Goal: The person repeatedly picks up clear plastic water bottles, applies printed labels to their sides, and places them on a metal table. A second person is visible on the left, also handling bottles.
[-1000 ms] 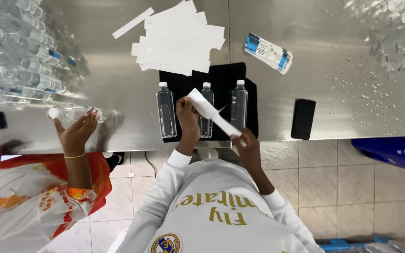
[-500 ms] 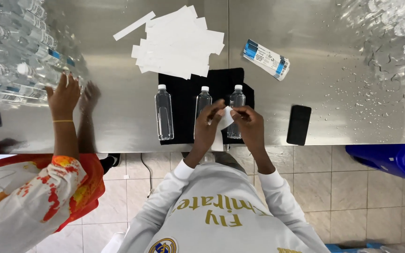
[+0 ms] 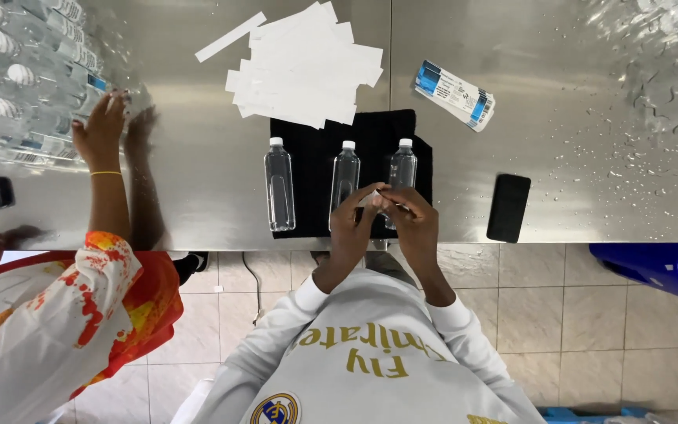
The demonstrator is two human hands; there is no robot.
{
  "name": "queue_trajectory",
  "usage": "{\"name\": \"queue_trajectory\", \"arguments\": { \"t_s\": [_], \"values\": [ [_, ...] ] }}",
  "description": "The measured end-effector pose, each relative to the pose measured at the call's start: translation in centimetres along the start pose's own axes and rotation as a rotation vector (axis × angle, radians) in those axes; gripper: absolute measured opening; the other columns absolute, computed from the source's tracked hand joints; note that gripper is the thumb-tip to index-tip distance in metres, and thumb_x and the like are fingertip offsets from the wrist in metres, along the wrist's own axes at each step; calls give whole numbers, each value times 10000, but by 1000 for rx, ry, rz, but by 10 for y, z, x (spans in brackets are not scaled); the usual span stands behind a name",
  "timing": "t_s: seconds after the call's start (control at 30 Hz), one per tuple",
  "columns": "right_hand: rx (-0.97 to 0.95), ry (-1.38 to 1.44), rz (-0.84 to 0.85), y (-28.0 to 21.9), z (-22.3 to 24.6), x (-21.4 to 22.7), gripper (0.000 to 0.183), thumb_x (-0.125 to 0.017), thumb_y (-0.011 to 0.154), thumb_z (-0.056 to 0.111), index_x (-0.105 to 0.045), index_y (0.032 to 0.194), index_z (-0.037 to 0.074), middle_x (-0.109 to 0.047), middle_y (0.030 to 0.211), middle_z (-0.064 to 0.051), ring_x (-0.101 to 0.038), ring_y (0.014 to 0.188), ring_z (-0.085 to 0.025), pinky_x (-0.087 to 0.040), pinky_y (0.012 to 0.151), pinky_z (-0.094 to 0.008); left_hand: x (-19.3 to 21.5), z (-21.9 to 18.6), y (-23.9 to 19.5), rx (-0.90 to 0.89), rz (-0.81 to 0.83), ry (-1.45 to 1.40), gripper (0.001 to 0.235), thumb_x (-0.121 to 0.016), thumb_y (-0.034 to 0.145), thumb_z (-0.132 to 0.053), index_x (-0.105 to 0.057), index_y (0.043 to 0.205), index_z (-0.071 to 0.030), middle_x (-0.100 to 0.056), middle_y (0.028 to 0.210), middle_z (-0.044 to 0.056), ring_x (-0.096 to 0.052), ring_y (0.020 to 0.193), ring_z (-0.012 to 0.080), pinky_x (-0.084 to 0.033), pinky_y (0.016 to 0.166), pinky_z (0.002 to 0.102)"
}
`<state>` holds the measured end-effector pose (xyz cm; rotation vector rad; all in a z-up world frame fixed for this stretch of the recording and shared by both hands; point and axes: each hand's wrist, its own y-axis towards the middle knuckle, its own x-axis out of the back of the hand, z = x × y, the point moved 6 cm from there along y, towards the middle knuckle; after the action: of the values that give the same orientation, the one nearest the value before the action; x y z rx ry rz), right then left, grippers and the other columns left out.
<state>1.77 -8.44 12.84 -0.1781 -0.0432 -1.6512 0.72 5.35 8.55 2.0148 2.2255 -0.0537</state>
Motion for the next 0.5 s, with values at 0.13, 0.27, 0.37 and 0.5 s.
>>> {"name": "queue_trajectory", "arguments": {
  "t_s": [0.13, 0.27, 0.37, 0.5],
  "values": [
    [-25, 40, 28, 1, -5, 5, 167, -840, 1010, 122, -829, 1156, 40, -795, 1001, -124, -732, 994, -151, -647, 828, -360, 4, 8, 8, 62, -60, 9, 295, -590, 1175, -295, -815, 1271, -128, -831, 1043, 105, -710, 894, 178, -571, 833, 349],
    [-186, 198, 23, 9, -48, 12, 302, -873, 972, 185, -804, 1171, -32, -762, 926, -155, -746, 866, -188, -695, 756, -378, 8, 33, 16, 156, -139, -5, 306, -599, 1165, -347, -791, 1176, -109, -815, 968, 117, -758, 886, 160, -611, 802, 331],
    [-317, 520, -60, 23, -93, 30, 302, -824, 993, 180, -769, 1219, -12, -749, 1013, -159, -764, 871, -243, -735, 721, -393, 17, 63, 29, 357, -319, -394, 303, -490, 1168, -338, -625, 1201, -69, -795, 1018, 228, -806, 1029, 374, -653, 940, 469],
    [-259, 595, -242, 32, -97, 81, 258, -798, 1017, 181, -745, 1224, 35, -714, 1041, -52, -757, 913, -180, -747, 751, -352, 90, 125, 44, 373, -407, -541, 524, -594, 1107, -499, -503, 1375, -58, -709, 1306, 233, -739, 1229, 389, -581, 1047, 482]
  ]
}}
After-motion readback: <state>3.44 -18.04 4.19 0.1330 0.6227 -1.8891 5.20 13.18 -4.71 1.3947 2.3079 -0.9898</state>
